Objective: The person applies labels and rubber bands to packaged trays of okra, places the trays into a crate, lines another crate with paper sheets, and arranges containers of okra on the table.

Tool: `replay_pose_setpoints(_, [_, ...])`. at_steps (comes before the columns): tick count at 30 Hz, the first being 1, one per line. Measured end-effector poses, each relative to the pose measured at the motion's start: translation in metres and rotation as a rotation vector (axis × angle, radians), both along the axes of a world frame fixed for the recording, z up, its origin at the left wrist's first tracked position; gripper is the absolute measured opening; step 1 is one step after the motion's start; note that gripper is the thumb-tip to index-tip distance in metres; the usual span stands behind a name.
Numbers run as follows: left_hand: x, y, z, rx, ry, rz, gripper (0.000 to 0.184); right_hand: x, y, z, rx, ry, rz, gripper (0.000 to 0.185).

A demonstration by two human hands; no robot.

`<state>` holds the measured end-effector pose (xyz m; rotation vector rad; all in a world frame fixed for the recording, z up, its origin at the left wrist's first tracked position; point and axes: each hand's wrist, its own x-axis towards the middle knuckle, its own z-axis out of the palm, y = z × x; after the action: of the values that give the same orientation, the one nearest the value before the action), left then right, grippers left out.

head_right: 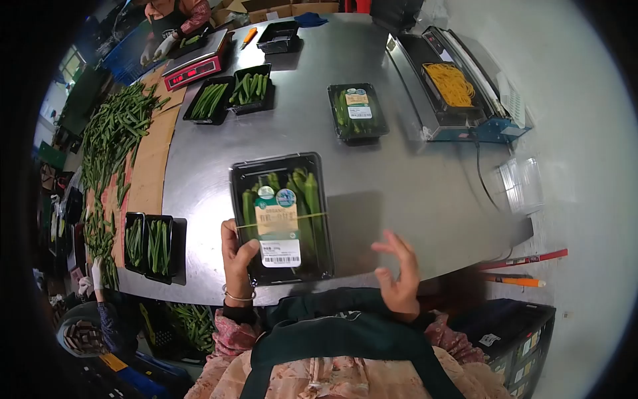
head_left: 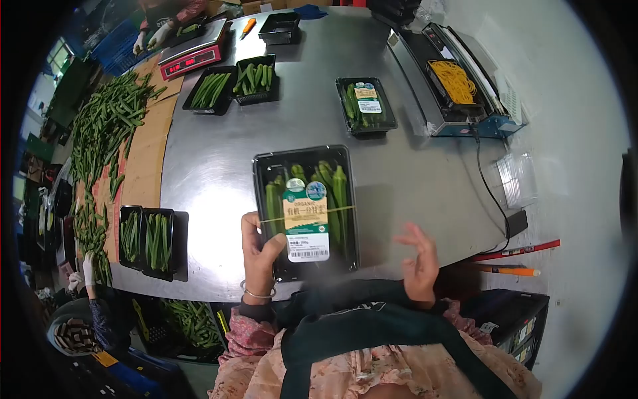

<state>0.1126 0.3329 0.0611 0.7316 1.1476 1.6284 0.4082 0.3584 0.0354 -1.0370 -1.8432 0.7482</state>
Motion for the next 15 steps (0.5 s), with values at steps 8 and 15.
replay_pose_setpoints(8, [0.02, 0.003, 0.004, 0.067, 0.337, -0.113, 0.036, -0.084, 0.076, 0.057, 0.069, 0.111, 0.009, 0.084])
replay_pose_setpoints(15, [0.009, -0.007, -0.002, 0.03, 0.251, -0.118, 0.037, -0.085, 0.077, 0.044, -0.211, 0.233, 0.041, 0.079])
